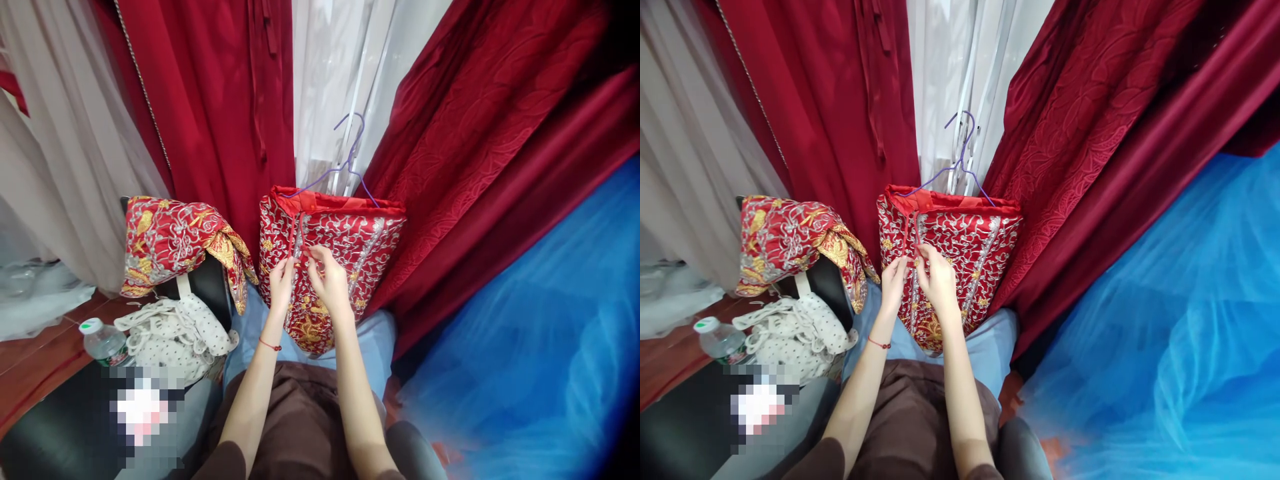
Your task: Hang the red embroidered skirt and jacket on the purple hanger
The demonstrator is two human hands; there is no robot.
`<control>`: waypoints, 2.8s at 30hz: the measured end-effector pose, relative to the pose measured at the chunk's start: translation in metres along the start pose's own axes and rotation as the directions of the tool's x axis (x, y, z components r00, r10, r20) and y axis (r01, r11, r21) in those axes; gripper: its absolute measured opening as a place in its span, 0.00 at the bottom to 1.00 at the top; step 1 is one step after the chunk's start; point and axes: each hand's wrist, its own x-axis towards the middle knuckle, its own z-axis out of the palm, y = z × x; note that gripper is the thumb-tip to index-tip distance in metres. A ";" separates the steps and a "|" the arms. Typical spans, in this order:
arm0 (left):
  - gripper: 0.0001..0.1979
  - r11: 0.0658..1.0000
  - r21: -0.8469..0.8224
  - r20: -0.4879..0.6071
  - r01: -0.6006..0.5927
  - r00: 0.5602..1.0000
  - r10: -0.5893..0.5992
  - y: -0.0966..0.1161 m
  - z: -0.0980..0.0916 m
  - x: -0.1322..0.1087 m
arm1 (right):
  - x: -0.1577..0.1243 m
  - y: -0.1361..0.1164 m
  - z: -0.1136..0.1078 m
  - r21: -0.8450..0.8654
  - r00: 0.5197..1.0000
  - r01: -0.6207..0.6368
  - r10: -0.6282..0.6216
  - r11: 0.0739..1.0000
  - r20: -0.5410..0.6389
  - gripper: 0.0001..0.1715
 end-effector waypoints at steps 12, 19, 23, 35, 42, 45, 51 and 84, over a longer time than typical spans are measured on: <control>0.22 0.950 -0.264 0.078 0.164 0.986 -0.149 0.025 0.000 -0.012 | 0.016 0.022 0.005 0.171 0.950 -0.218 0.248 0.961 -0.188 0.15; 0.21 0.916 -0.335 0.166 0.221 0.971 -0.174 0.033 0.002 -0.014 | 0.006 0.045 0.032 0.559 0.850 -0.508 0.276 0.656 0.448 0.20; 0.21 0.933 -0.302 0.137 0.196 0.977 -0.161 0.030 -0.001 -0.013 | 0.004 0.054 0.038 0.561 0.810 -0.584 0.369 0.587 0.456 0.20; 0.15 0.952 -0.203 -0.280 -0.228 0.945 0.167 0.031 -0.033 0.045 | 0.010 0.107 -0.051 0.594 0.502 -0.201 0.602 0.779 -0.621 0.15; 0.07 0.929 -0.124 -0.480 -0.350 0.840 0.252 0.027 -0.036 0.069 | 0.021 0.126 -0.077 0.537 0.279 -0.196 0.572 0.820 -0.771 0.12; 0.05 0.924 -0.106 -0.583 -0.367 0.776 0.242 0.026 -0.034 0.072 | 0.022 0.129 -0.083 0.527 0.244 -0.205 0.564 0.825 -0.789 0.12; 0.06 0.947 0.203 -0.287 -0.248 0.910 0.300 0.014 -0.036 0.070 | 0.021 0.113 -0.076 0.349 0.676 -0.475 0.589 0.808 -0.443 0.17; 0.03 0.889 0.296 0.259 -0.350 0.925 0.278 0.058 0.031 0.164 | 0.158 0.063 0.030 0.177 0.945 -0.316 0.327 0.932 -0.035 0.09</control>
